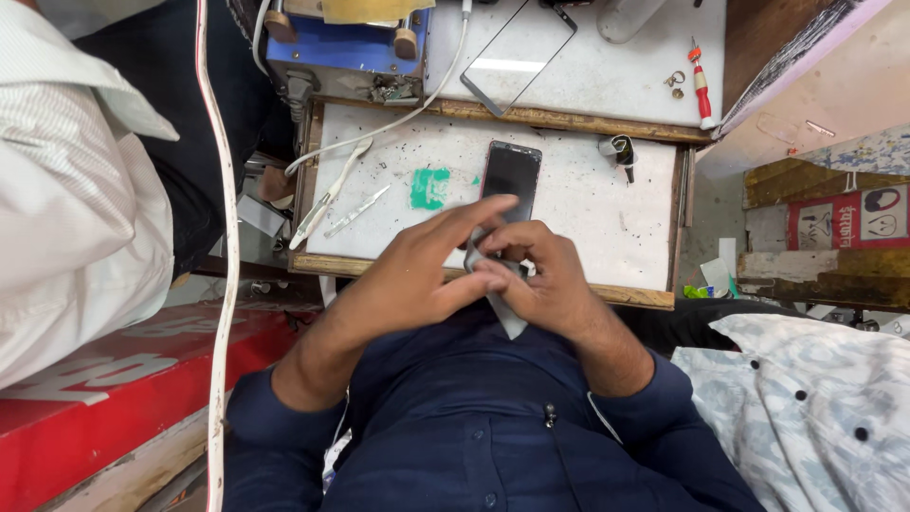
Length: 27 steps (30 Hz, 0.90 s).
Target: The person removes a green protective film from a smartphone screen, then wipes the screen with a cloth. They apply a small amount of liquid from a bottle onto the screen and continue wiping. The phone remains on the workbench throughout.
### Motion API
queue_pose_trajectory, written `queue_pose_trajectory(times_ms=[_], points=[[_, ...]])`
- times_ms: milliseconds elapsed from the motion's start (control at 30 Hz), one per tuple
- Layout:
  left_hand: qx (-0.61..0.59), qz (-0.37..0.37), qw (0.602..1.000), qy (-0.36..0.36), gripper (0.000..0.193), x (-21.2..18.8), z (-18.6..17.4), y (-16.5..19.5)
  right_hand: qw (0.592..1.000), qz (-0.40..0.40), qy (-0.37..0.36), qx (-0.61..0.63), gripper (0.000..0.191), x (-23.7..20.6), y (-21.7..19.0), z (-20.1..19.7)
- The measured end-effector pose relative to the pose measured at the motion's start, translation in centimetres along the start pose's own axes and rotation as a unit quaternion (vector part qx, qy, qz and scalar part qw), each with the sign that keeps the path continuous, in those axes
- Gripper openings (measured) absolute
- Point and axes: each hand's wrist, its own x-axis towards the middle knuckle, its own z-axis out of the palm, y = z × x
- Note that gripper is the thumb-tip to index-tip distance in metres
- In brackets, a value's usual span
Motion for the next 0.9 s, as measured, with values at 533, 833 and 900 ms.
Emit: queue_pose_trajectory(times_ms=[533,833,900], points=[[0.062,-0.039,0.968,0.239,0.027,9.7,-2.3,-6.2,0.891,-0.073,0.301,-0.331,0.048,13.8,7.7,-14.6],[-0.294,-0.033,0.931,0.213,0.02,21.4,0.8,-11.1,0.953,0.035,0.222,-0.204,0.089,17.8,9.8,-17.4],[-0.263,-0.034,0.932,0.247,0.019,23.0,0.8,-12.1,0.987,0.051,0.13,-0.082,0.085,16.7,9.2,-18.6]])
